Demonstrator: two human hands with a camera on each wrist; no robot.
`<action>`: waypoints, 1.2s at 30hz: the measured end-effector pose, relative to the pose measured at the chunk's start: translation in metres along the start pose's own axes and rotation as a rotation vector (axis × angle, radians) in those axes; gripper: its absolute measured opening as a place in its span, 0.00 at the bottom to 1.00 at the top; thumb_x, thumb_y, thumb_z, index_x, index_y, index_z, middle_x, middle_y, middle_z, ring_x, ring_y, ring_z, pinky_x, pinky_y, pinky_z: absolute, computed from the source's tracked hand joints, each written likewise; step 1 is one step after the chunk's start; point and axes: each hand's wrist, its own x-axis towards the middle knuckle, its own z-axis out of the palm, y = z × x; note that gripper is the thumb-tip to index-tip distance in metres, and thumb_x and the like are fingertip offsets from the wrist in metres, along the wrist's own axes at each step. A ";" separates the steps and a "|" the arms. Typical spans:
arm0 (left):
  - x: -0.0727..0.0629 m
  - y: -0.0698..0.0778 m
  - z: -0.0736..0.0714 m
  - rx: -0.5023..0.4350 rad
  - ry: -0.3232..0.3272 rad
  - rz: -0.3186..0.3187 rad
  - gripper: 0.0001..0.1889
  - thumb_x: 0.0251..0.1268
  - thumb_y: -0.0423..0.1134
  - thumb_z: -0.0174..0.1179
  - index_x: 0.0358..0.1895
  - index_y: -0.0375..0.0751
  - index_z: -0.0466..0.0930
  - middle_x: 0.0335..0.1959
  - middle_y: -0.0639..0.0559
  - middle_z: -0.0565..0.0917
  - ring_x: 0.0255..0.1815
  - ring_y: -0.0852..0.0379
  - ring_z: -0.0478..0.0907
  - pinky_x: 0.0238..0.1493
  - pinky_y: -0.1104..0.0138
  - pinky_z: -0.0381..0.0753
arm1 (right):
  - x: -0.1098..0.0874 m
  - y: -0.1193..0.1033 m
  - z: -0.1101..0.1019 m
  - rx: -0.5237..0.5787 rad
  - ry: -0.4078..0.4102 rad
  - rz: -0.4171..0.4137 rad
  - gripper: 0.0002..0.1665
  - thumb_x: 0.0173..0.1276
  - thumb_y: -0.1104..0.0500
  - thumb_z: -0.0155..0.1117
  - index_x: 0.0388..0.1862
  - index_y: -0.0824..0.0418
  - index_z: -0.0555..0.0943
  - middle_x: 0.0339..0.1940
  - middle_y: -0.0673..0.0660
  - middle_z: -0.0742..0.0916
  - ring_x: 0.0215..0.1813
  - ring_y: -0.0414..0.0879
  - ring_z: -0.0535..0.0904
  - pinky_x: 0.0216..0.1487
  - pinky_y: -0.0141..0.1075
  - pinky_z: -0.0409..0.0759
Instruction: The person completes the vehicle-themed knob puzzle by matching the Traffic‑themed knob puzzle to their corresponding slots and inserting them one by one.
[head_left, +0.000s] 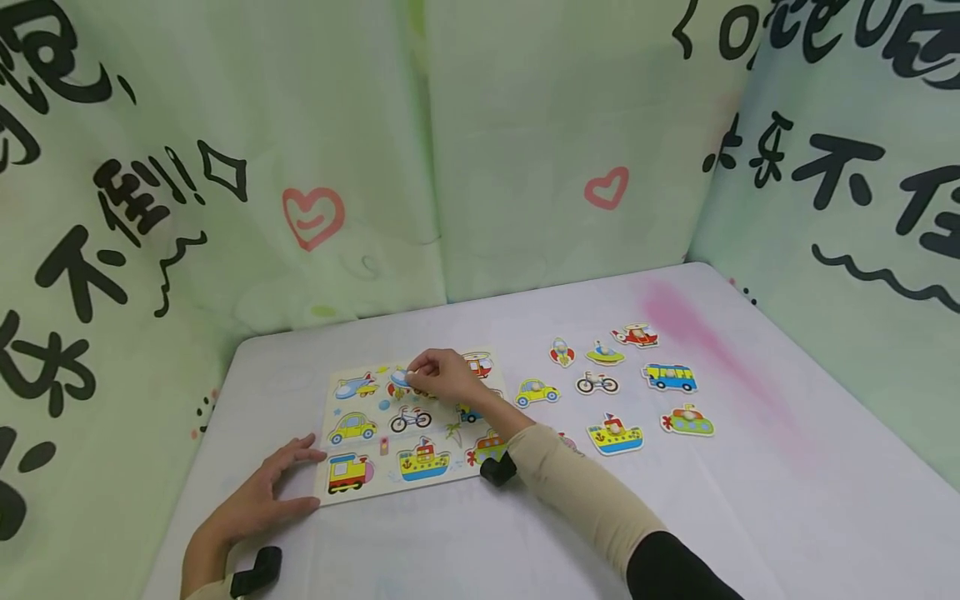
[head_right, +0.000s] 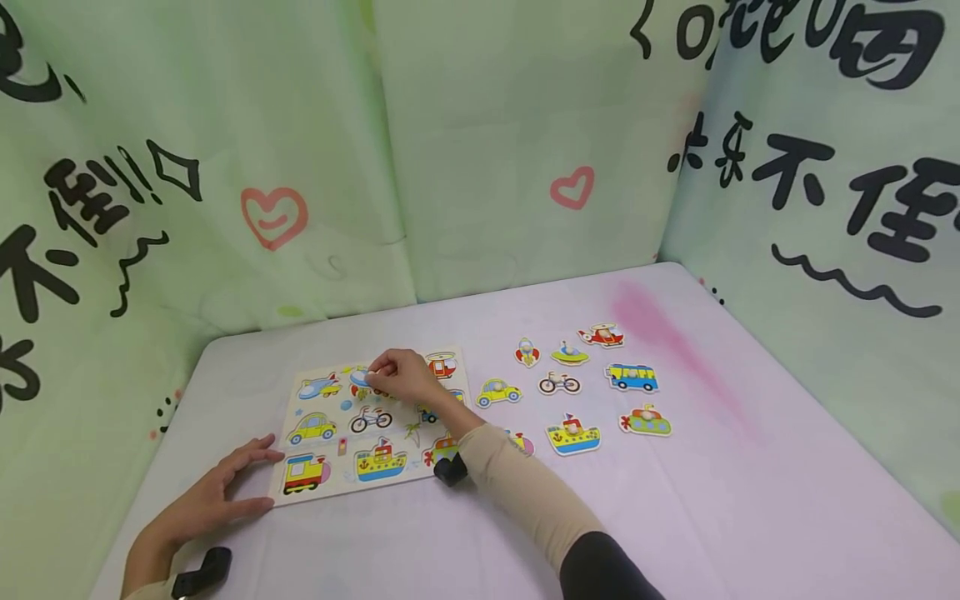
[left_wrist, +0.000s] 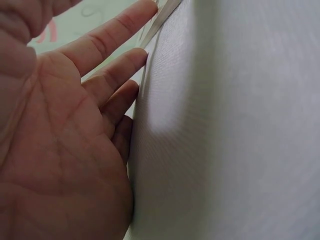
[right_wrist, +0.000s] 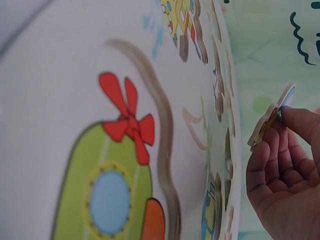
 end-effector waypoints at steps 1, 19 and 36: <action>0.000 0.000 0.000 0.000 0.000 -0.003 0.31 0.54 0.41 0.77 0.63 0.45 0.77 0.80 0.33 0.59 0.80 0.26 0.45 0.72 0.27 0.46 | 0.000 0.000 0.001 -0.004 0.000 -0.003 0.12 0.72 0.55 0.68 0.47 0.61 0.85 0.34 0.51 0.85 0.34 0.40 0.76 0.34 0.28 0.74; 0.002 -0.003 -0.001 0.004 0.001 0.029 0.31 0.55 0.43 0.77 0.63 0.46 0.77 0.79 0.33 0.59 0.80 0.25 0.45 0.72 0.27 0.47 | 0.000 -0.005 0.011 0.001 0.004 0.013 0.11 0.73 0.55 0.67 0.47 0.61 0.84 0.34 0.51 0.85 0.35 0.41 0.76 0.35 0.28 0.74; 0.002 -0.002 0.000 0.007 0.005 0.034 0.30 0.54 0.43 0.77 0.61 0.45 0.78 0.79 0.31 0.60 0.79 0.24 0.45 0.69 0.24 0.47 | 0.023 -0.022 0.032 -0.035 0.011 0.028 0.11 0.73 0.55 0.67 0.46 0.61 0.85 0.32 0.49 0.82 0.33 0.39 0.74 0.33 0.26 0.72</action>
